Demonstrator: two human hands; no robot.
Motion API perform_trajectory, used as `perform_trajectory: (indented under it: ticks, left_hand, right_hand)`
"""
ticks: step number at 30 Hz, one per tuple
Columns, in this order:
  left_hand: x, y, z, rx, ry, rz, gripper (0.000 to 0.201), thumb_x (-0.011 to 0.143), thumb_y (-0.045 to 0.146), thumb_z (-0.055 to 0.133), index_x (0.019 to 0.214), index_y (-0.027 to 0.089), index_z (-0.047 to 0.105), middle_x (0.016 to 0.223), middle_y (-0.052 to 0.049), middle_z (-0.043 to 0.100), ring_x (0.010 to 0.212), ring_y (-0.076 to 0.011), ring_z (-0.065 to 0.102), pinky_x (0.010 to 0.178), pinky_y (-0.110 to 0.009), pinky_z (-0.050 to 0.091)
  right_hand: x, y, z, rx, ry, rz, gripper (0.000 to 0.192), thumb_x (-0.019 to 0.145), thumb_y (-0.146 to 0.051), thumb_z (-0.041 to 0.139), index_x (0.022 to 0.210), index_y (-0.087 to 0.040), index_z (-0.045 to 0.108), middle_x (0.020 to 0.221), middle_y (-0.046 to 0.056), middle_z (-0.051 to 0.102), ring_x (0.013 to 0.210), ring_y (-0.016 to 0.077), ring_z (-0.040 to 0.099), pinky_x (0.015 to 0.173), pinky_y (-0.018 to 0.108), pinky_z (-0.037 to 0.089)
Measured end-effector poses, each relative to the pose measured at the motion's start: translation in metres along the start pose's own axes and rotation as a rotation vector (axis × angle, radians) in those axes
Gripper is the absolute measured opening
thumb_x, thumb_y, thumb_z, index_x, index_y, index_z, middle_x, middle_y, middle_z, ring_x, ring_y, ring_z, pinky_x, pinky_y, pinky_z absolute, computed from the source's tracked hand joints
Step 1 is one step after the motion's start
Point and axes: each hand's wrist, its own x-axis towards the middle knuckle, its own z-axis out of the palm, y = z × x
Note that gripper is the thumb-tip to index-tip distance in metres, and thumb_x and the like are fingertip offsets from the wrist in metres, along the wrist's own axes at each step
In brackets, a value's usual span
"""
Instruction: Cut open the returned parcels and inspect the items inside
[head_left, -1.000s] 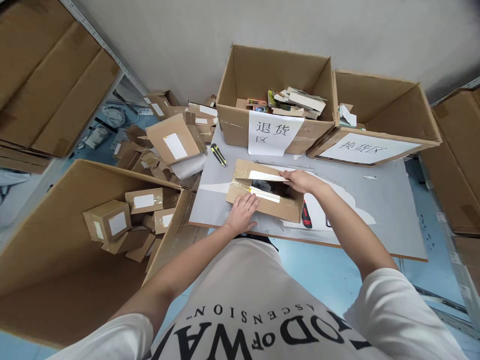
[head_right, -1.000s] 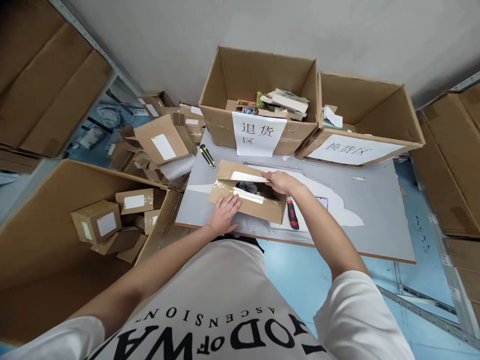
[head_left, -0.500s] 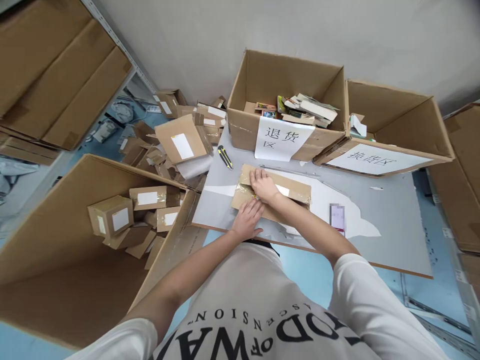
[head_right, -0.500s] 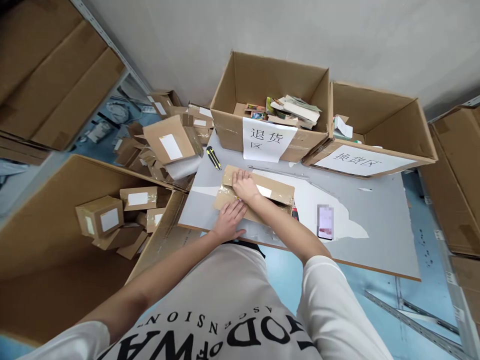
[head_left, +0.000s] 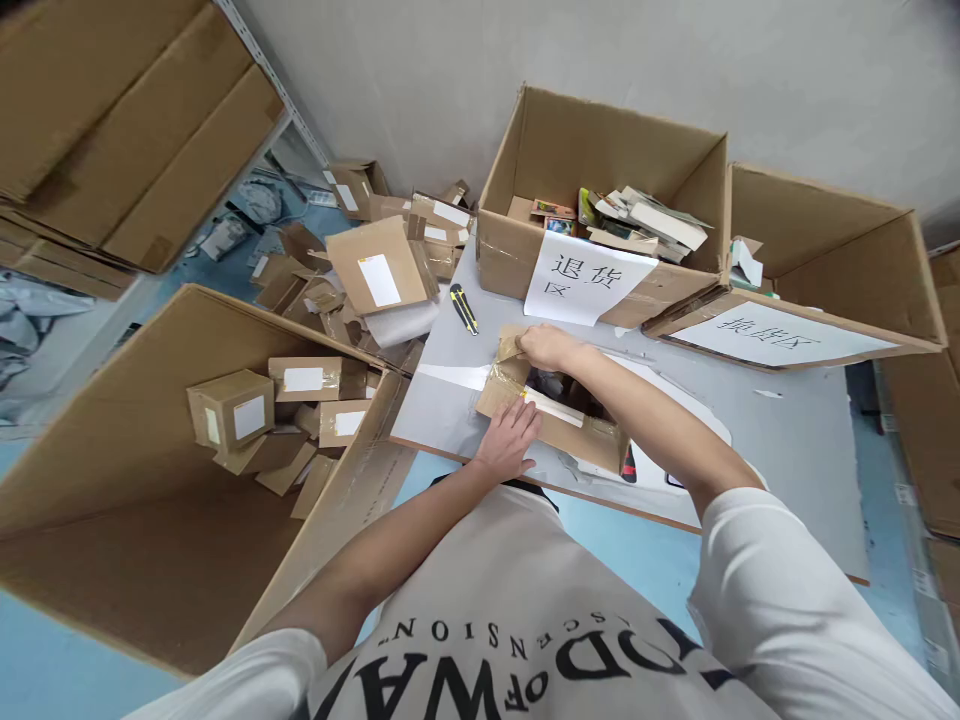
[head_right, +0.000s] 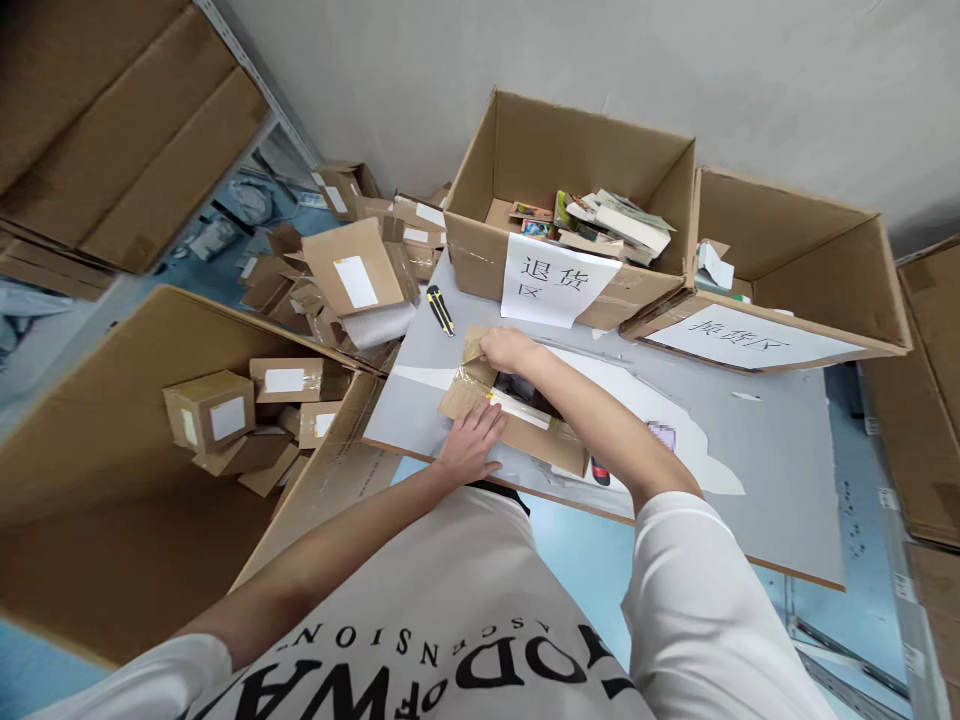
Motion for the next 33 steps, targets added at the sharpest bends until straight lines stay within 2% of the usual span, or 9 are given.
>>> perform_trajectory:
  ticks: [4, 7, 11, 14, 20, 24, 29, 31, 33]
  left_hand:
    - [-0.007, 0.001, 0.003, 0.018, -0.024, -0.013, 0.093, 0.074, 0.056, 0.062, 0.148, 0.012, 0.024, 0.156, -0.015, 0.019, 0.143, -0.0348, 0.014, 0.114, -0.052, 0.016]
    - [-0.008, -0.001, 0.003, 0.034, -0.026, -0.004, 0.091, 0.076, 0.049, 0.062, 0.149, 0.013, 0.022, 0.157, -0.014, 0.015, 0.145, -0.0326, 0.010, 0.114, -0.050, 0.016]
    - [-0.011, 0.001, 0.003, 0.050, -0.033, -0.022, 0.089, 0.077, 0.042, 0.062, 0.150, 0.013, 0.018, 0.157, -0.013, 0.012, 0.145, -0.0314, 0.007, 0.115, -0.050, 0.015]
    - [-0.013, 0.004, 0.004, 0.056, -0.043, -0.047, 0.089, 0.078, 0.038, 0.060, 0.151, 0.014, 0.015, 0.157, -0.013, 0.011, 0.145, -0.0309, 0.005, 0.115, -0.050, 0.016]
    - [-0.002, 0.000, 0.000, 0.032, -0.013, -0.056, 0.086, 0.079, 0.035, 0.057, 0.150, 0.013, 0.015, 0.157, -0.012, 0.011, 0.145, -0.0312, 0.006, 0.115, -0.050, 0.015]
    - [0.007, -0.007, -0.011, -0.004, 0.031, -0.028, 0.086, 0.079, 0.040, 0.059, 0.149, 0.011, 0.020, 0.157, -0.014, 0.015, 0.145, -0.0303, 0.011, 0.114, -0.046, 0.018]
    - [0.007, -0.039, -0.034, -0.053, 0.102, 0.013, 0.097, 0.073, 0.056, 0.063, 0.149, 0.012, 0.019, 0.156, -0.017, 0.017, 0.145, -0.0311, 0.012, 0.113, -0.044, 0.021]
    - [0.010, -0.066, -0.046, -0.074, 0.111, 0.026, 0.113, 0.066, 0.067, 0.064, 0.149, 0.009, 0.015, 0.155, -0.020, 0.018, 0.144, -0.0328, 0.013, 0.114, -0.045, 0.017]
    - [0.019, -0.099, -0.057, -0.097, 0.069, 0.070, 0.132, 0.055, 0.075, 0.065, 0.149, 0.004, 0.005, 0.155, -0.023, 0.015, 0.145, -0.0342, 0.010, 0.115, -0.045, 0.014]
  right_hand:
    - [-0.004, 0.028, -0.028, 0.038, 0.039, 0.062, 0.036, 0.097, -0.030, 0.035, 0.098, -0.008, 0.064, 0.097, 0.015, 0.069, 0.087, 0.0222, 0.063, 0.074, 0.028, 0.040]
    - [-0.009, 0.047, -0.033, 0.020, 0.093, 0.164, 0.035, 0.094, -0.040, 0.044, 0.105, -0.012, 0.062, 0.099, 0.016, 0.069, 0.090, 0.0247, 0.062, 0.074, 0.029, 0.039]
    - [-0.026, 0.070, 0.000, -0.048, 0.355, 0.424, 0.048, 0.090, -0.051, 0.047, 0.121, -0.014, 0.053, 0.112, 0.019, 0.063, 0.099, 0.0302, 0.057, 0.078, 0.035, 0.038]
    - [-0.046, 0.083, 0.040, -0.061, 0.459, 0.450, 0.043, 0.093, -0.044, 0.042, 0.119, -0.013, 0.056, 0.120, 0.020, 0.059, 0.106, 0.0302, 0.052, 0.084, 0.037, 0.037]
    - [-0.078, 0.089, 0.093, 0.331, 0.203, 0.476, 0.055, 0.099, -0.044, 0.018, 0.108, -0.018, 0.065, 0.104, 0.011, 0.069, 0.097, 0.0249, 0.061, 0.081, 0.032, 0.043]
    - [-0.088, 0.086, 0.102, 0.349, 0.232, 0.497, 0.053, 0.098, -0.045, 0.022, 0.128, -0.017, 0.056, 0.128, 0.013, 0.060, 0.118, 0.0279, 0.054, 0.094, 0.037, 0.041]
    - [-0.109, 0.064, 0.101, 0.183, 0.433, 0.442, 0.057, 0.094, -0.039, 0.036, 0.143, -0.010, 0.037, 0.152, 0.018, 0.030, 0.141, 0.0316, 0.024, 0.111, 0.052, 0.022]
    - [-0.118, 0.048, 0.101, 0.168, 0.481, 0.357, 0.056, 0.093, -0.039, 0.039, 0.142, -0.011, 0.038, 0.152, 0.017, 0.030, 0.142, 0.0304, 0.023, 0.113, 0.052, 0.019]
    - [-0.121, 0.029, 0.100, 0.195, 0.450, 0.221, 0.058, 0.091, -0.043, 0.044, 0.141, -0.013, 0.040, 0.147, 0.016, 0.039, 0.139, 0.0293, 0.031, 0.113, 0.050, 0.022]
